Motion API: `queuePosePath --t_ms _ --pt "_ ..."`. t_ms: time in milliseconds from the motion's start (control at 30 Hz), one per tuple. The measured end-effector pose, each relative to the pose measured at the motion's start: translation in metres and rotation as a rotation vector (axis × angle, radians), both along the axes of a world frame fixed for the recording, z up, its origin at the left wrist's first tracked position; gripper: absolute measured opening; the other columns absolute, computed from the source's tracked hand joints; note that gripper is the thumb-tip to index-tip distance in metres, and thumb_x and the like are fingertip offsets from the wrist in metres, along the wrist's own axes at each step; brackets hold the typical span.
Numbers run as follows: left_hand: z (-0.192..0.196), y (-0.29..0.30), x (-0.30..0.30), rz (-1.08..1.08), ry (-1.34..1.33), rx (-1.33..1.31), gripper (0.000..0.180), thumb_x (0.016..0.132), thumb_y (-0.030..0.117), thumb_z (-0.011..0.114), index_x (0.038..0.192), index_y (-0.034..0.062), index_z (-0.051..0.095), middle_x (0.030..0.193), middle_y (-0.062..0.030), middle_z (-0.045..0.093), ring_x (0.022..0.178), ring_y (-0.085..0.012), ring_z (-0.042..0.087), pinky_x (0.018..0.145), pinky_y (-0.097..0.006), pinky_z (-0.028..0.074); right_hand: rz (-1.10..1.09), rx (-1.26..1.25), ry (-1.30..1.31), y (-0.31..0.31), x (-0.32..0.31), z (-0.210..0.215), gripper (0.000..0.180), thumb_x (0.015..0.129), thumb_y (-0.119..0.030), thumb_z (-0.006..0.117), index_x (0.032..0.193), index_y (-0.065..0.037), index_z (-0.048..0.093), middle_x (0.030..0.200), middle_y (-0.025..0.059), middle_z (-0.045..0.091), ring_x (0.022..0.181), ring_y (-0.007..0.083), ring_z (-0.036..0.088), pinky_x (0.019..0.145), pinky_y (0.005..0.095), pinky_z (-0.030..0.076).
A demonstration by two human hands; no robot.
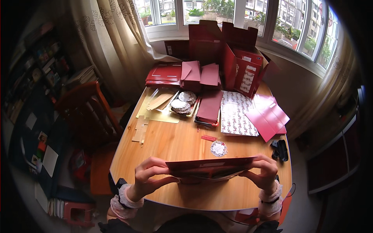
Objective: The recorder is assembling and folding red paper folders or greeting card envelopes at a desk.
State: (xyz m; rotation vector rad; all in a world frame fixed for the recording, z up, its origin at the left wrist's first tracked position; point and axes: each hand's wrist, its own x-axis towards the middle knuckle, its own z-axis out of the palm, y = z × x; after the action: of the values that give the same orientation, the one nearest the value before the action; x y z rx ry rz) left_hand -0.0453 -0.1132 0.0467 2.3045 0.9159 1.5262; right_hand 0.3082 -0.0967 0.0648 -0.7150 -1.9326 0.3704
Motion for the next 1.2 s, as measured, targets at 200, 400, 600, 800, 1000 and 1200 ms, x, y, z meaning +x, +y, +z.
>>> queuePosePath --t_ms 200,400,600,800,1000,1200 --pt "0.007 0.007 0.004 -0.048 -0.036 -0.072 0.037 0.063 0.013 0.091 0.091 0.0051 0.068 0.094 -0.0110 0.065 0.082 -0.0221 0.067 0.069 -0.031 0.055 0.000 -0.069 0.057 0.008 0.004 -0.008 0.030 0.063 0.000 0.087 0.086 -0.001 0.068 0.086 0.0121 0.069 0.077 0.0220 0.068 0.066 0.0303 0.055" --pt "0.031 -0.001 0.016 0.230 0.156 0.276 0.042 0.063 0.024 0.091 0.099 0.0165 0.070 0.102 -0.0038 0.060 0.088 -0.0177 0.059 0.070 -0.028 0.053 0.018 -0.072 0.017 0.012 0.005 -0.004 0.030 0.063 0.000 0.086 0.086 -0.001 0.067 0.086 0.0119 0.068 0.077 0.0218 0.068 0.065 0.0289 0.054" --pt "0.040 -0.010 0.040 0.268 0.557 0.657 0.011 0.083 0.030 0.075 0.092 0.0252 0.071 0.104 0.0118 0.064 0.099 -0.0025 0.058 0.116 -0.062 0.021 0.016 -0.051 0.004 0.010 0.004 0.002 0.029 0.064 0.001 0.086 0.085 0.000 0.067 0.086 0.0116 0.068 0.076 0.0223 0.068 0.065 0.0292 0.053" --pt "0.053 -0.004 0.053 0.129 0.645 0.533 0.016 0.086 0.021 0.068 0.100 0.0132 0.071 0.097 0.0021 0.066 0.084 -0.0109 0.064 0.101 -0.045 0.047 0.004 -0.072 0.008 0.005 0.006 0.005 0.023 0.067 0.002 0.083 0.082 0.001 0.065 0.083 0.0113 0.067 0.074 0.0219 0.067 0.065 0.0293 0.052" --pt "0.054 -0.001 0.055 0.185 0.672 0.465 0.024 0.081 0.029 0.075 0.100 0.0152 0.072 0.087 0.0034 0.064 0.074 -0.0098 0.060 0.103 -0.042 0.045 -0.037 -0.125 0.030 0.003 0.002 0.006 0.017 0.072 0.004 0.078 0.076 0.001 0.061 0.077 0.0098 0.063 0.067 0.0192 0.063 0.061 0.0279 0.049" --pt "0.057 -0.003 0.056 0.186 0.682 0.399 0.023 0.080 0.027 0.075 0.098 0.0124 0.071 0.081 0.0032 0.061 0.068 -0.0100 0.057 0.109 -0.049 0.039 -0.023 -0.400 0.263 -0.001 -0.003 0.001 0.015 0.076 0.005 0.075 0.076 0.000 0.061 0.078 0.0084 0.063 0.068 0.0138 0.062 0.064 0.0234 0.051"
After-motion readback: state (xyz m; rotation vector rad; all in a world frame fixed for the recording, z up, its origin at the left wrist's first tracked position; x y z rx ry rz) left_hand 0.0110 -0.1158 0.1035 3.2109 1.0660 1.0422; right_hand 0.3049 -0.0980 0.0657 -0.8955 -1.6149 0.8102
